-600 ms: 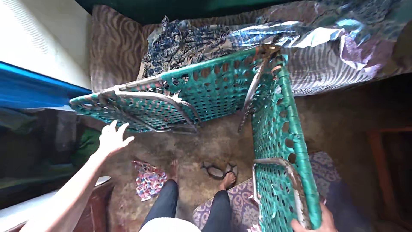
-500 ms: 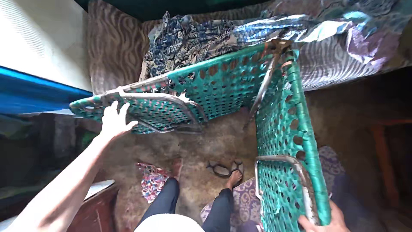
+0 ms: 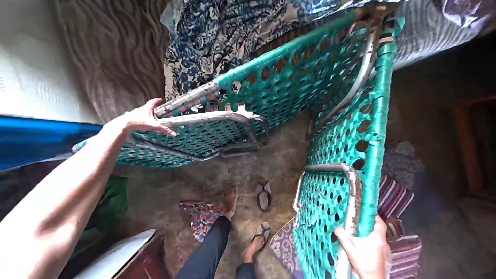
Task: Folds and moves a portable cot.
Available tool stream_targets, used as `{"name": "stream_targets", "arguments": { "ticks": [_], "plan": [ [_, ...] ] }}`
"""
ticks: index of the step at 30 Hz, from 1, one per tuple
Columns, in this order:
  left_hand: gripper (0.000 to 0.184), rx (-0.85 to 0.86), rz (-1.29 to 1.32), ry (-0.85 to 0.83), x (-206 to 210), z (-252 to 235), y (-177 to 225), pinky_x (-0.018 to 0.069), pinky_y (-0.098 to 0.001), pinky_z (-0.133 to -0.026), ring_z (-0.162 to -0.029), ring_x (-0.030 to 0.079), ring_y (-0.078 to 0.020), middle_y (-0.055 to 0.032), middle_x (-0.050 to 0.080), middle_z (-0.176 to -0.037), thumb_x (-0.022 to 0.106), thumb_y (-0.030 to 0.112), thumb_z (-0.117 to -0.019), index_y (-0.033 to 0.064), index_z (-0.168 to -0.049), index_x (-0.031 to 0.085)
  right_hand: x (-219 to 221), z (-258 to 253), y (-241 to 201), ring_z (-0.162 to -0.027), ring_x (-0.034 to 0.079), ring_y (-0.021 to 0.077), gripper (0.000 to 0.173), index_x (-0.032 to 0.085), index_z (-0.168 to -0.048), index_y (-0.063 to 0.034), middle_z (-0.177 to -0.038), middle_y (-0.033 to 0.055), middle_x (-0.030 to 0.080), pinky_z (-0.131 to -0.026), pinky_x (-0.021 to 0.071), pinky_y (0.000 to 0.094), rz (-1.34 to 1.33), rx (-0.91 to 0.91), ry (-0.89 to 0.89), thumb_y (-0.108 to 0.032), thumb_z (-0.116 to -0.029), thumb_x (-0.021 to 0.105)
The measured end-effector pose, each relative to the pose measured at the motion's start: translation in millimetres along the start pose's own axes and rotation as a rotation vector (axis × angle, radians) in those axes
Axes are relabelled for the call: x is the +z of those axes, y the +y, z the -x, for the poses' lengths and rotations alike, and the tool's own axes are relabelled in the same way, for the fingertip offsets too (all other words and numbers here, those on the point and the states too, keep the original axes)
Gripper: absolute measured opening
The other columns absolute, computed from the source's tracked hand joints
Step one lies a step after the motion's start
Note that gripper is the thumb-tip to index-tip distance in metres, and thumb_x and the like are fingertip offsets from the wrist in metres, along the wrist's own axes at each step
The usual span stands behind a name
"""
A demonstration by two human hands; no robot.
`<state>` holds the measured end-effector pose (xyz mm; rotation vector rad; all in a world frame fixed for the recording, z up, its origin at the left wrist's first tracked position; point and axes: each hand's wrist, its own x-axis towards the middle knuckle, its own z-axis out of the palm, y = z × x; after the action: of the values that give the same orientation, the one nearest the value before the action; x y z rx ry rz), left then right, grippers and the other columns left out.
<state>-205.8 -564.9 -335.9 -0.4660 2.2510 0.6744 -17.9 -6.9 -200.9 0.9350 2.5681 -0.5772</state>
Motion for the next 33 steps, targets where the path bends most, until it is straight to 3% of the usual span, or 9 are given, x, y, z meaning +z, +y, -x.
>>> {"name": "stream_targets", "arguments": {
  "ticks": [3, 9, 11, 14, 19, 24, 27, 29, 33],
  "plan": [
    [0.102, 0.002, -0.071, 0.004, 4, 14, 5, 0.0385, -0.0771, -0.097, -0.118, 0.055, -0.0576, -0.0382, 0.058, -0.126, 0.097, 0.018, -0.0673, 0.0039, -0.151, 0.041, 24, 14, -15, -0.098, 0.062, 0.0528, 0.097, 0.037, -0.149, 0.0056, -0.111, 0.0353, 0.064, -0.080, 0.0454, 0.0706, -0.027, 0.037, -0.017, -0.022, -0.0698, 0.085],
    [0.095, 0.177, 0.091, -0.020, 47, 63, 12, 0.0455, -0.0643, -0.098, -0.114, 0.058, -0.0469, -0.0340, 0.058, -0.126, 0.097, 0.008, -0.0641, -0.0026, -0.144, 0.046, 60, 22, -28, -0.103, 0.062, 0.0399, 0.098, 0.035, -0.148, 0.0090, -0.120, 0.0309, 0.061, -0.085, 0.0495, 0.0593, -0.289, 0.053, 0.013, -0.015, -0.0668, 0.085],
    [0.091, 0.225, 0.094, -0.014, 70, 77, 16, 0.0508, -0.0604, -0.091, -0.108, 0.062, -0.0443, -0.0309, 0.062, -0.120, 0.099, 0.011, -0.0574, -0.0006, -0.137, 0.056, 68, 23, -36, -0.102, 0.062, 0.0371, 0.096, 0.035, -0.148, 0.0074, -0.119, 0.0292, 0.061, -0.085, 0.0505, 0.0564, -0.344, 0.098, -0.024, -0.015, -0.0690, 0.085],
    [0.096, 0.180, 0.102, -0.031, 106, 98, 19, 0.0457, -0.0639, -0.098, -0.120, 0.053, -0.0472, -0.0305, 0.056, -0.128, 0.101, 0.023, -0.0559, 0.0034, -0.139, 0.056, 82, 23, -44, -0.101, 0.064, 0.0394, 0.095, 0.035, -0.147, 0.0045, -0.115, 0.0281, 0.063, -0.084, 0.0517, 0.0591, -0.367, 0.156, -0.105, -0.019, -0.0717, 0.087],
    [0.092, 0.131, 0.195, -0.057, 149, 134, 39, 0.0465, -0.0662, -0.095, -0.111, 0.062, -0.0436, -0.0272, 0.064, -0.119, 0.097, 0.025, -0.0636, 0.0052, -0.141, 0.052, 98, 18, -68, -0.096, 0.067, 0.0356, 0.094, 0.034, -0.145, 0.0031, -0.110, 0.0249, 0.065, -0.081, 0.0547, 0.0549, -0.478, 0.136, -0.276, -0.023, -0.0742, 0.090],
    [0.057, 0.047, 0.298, 0.036, 160, 145, 57, 0.0447, -0.0645, -0.097, -0.113, 0.061, -0.0446, -0.0301, 0.062, -0.124, 0.076, 0.022, -0.0929, 0.0030, -0.142, 0.053, 105, -3, -79, -0.105, 0.066, 0.0331, 0.093, 0.032, -0.144, 0.0077, -0.118, 0.0266, 0.063, -0.090, 0.0546, 0.0499, -0.521, 0.032, -0.518, -0.027, -0.0788, 0.089],
    [0.053, -0.087, 0.322, 0.124, 178, 150, 72, 0.0411, -0.0663, -0.102, -0.118, 0.059, -0.0462, -0.0316, 0.061, -0.126, 0.076, 0.018, -0.0935, -0.0003, -0.138, 0.055, 103, -19, -62, -0.112, 0.065, 0.0308, 0.078, 0.029, -0.147, 0.0118, -0.131, 0.0298, 0.057, -0.096, 0.0533, 0.0424, -0.421, -0.004, -0.820, -0.024, -0.0947, 0.075],
    [0.050, -0.127, 0.289, 0.173, 190, 158, 84, 0.0427, -0.0684, -0.097, -0.113, 0.061, -0.0461, -0.0292, 0.064, -0.121, 0.079, 0.022, -0.0917, 0.0032, -0.134, 0.060, 106, -31, -49, -0.095, 0.069, 0.0261, 0.058, 0.045, -0.135, 0.0126, -0.118, 0.0264, 0.063, -0.085, 0.0571, 0.0386, -0.410, -0.043, -0.884, -0.023, -0.0974, 0.072],
    [0.053, -0.183, 0.218, 0.197, 198, 165, 87, 0.0390, -0.0743, -0.097, -0.118, 0.058, -0.0494, -0.0277, 0.065, -0.125, 0.079, 0.033, -0.0911, 0.0109, -0.137, 0.063, 101, -35, -42, -0.104, 0.067, 0.0299, 0.062, 0.041, -0.139, 0.0117, -0.125, 0.0286, 0.060, -0.092, 0.0540, 0.0418, -0.343, -0.069, -0.926, -0.029, -0.1004, 0.068]
  ]
}}
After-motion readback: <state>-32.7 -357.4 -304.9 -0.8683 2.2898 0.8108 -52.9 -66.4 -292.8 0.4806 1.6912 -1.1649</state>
